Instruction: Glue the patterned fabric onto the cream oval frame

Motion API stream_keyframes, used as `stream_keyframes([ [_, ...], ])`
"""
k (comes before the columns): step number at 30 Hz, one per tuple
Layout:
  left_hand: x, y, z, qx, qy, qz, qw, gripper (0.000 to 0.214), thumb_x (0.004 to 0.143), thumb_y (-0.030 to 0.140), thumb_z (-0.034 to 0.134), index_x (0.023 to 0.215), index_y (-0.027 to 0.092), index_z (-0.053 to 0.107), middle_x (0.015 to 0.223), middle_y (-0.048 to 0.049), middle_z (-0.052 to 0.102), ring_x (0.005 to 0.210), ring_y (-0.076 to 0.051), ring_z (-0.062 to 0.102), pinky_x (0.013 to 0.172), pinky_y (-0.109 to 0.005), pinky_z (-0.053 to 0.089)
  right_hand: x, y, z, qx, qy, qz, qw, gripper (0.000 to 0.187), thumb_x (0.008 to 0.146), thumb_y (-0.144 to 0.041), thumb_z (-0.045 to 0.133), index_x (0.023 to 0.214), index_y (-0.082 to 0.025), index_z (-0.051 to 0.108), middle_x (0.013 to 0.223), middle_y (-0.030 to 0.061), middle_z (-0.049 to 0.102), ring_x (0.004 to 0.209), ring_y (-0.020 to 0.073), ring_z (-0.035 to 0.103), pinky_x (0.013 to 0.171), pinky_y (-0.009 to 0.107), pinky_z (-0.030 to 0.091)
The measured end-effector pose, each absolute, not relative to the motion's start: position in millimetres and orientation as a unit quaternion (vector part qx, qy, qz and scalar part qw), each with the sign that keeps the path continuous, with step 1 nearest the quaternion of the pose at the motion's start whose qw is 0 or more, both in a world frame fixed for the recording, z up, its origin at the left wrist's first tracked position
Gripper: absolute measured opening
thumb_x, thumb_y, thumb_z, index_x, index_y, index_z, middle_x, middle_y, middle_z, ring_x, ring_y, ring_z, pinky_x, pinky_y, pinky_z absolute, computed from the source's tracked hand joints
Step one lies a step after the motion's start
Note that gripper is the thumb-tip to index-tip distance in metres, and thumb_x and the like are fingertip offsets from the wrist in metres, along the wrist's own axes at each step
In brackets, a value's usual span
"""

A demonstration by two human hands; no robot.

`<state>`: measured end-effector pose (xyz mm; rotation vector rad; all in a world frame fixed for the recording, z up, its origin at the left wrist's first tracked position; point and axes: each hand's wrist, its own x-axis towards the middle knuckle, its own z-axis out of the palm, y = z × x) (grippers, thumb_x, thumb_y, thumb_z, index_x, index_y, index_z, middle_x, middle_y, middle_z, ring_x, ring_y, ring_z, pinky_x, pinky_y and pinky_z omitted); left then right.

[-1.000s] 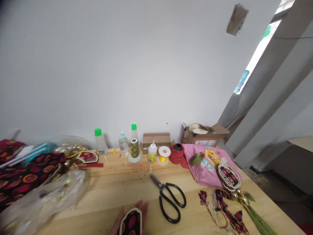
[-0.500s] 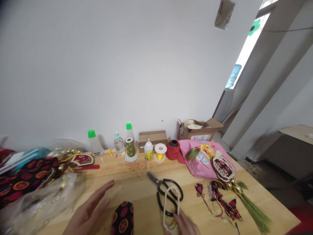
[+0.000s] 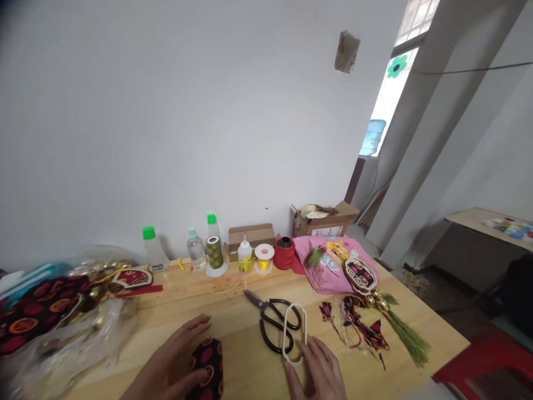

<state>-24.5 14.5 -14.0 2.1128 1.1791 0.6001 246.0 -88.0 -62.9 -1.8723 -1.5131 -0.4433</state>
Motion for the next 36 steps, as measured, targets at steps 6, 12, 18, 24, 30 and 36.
stream_keyframes([
  [6, -17.9, 3.7, -5.8, 0.863, 0.388, 0.102, 0.308, 0.088, 0.05, 0.046, 0.067, 0.127, 0.022, 0.032, 0.14, -0.0114, 0.013, 0.126, -0.031, 0.005, 0.101, -0.048, 0.007, 246.0, -88.4, -51.4, -0.71, -0.62, -0.167, 0.288, 0.035, 0.071, -0.045, 0.053, 0.088, -0.017, 0.065, 0.091, 0.009, 0.066, 0.088, 0.0227, 0.058, 0.072, 0.033, 0.05],
  [12, -22.6, 4.3, -10.8, 0.852, 0.394, 0.111, 0.326, 0.095, 0.042, 0.032, 0.073, 0.126, 0.03, 0.03, 0.138, -0.0051, 0.025, 0.126, -0.03, 0.014, 0.101, -0.048, 0.011, 243.2, -87.6, -49.2, -0.714, -0.606, -0.181, 0.3, 0.034, 0.071, -0.045, 0.052, 0.086, -0.017, 0.066, 0.091, 0.0098, 0.066, 0.087, 0.0232, 0.058, 0.072, 0.034, 0.05],
  [18, -19.5, -0.4, -7.0, 0.858, 0.358, 0.172, 0.326, 0.09, 0.045, 0.023, 0.07, 0.126, 0.027, 0.031, 0.135, -0.0066, 0.033, 0.122, -0.026, 0.027, 0.101, -0.042, 0.019, 233.7, -92.3, -39.0, -0.728, -0.579, -0.127, 0.345, 0.032, 0.073, -0.041, 0.05, 0.088, -0.017, 0.065, 0.096, 0.0097, 0.063, 0.092, 0.0223, 0.056, 0.078, 0.035, 0.048],
  [24, -20.4, -3.5, -3.1, 0.861, 0.357, 0.177, 0.318, 0.092, 0.048, 0.02, 0.066, 0.13, 0.023, 0.023, 0.139, -0.0087, 0.022, 0.125, -0.023, 0.02, 0.101, -0.038, 0.017, 227.0, -95.7, -31.4, -0.727, -0.569, -0.112, 0.366, 0.027, 0.072, -0.036, 0.051, 0.085, -0.018, 0.066, 0.093, 0.009, 0.064, 0.09, 0.0221, 0.057, 0.077, 0.034, 0.048],
  [30, -19.3, -1.6, -9.5, 0.872, 0.361, 0.15, 0.295, 0.095, 0.047, 0.015, 0.065, 0.13, 0.026, 0.02, 0.141, -0.0079, 0.013, 0.127, -0.022, 0.014, 0.101, -0.039, 0.016, 229.2, -93.1, -34.8, -0.723, -0.567, -0.127, 0.375, 0.024, 0.067, -0.029, 0.056, 0.086, -0.017, 0.066, 0.093, 0.0088, 0.064, 0.089, 0.0221, 0.058, 0.077, 0.033, 0.048],
  [36, -14.4, -3.1, -11.4, 0.869, 0.366, 0.162, 0.291, 0.086, 0.052, 0.015, 0.059, 0.13, 0.021, 0.022, 0.141, -0.0091, 0.015, 0.127, -0.022, 0.013, 0.102, -0.038, 0.015, 225.3, -96.3, -31.5, -0.729, -0.553, -0.118, 0.387, 0.027, 0.065, -0.024, 0.058, 0.09, -0.017, 0.064, 0.095, 0.0076, 0.064, 0.092, 0.0218, 0.056, 0.08, 0.032, 0.046],
])
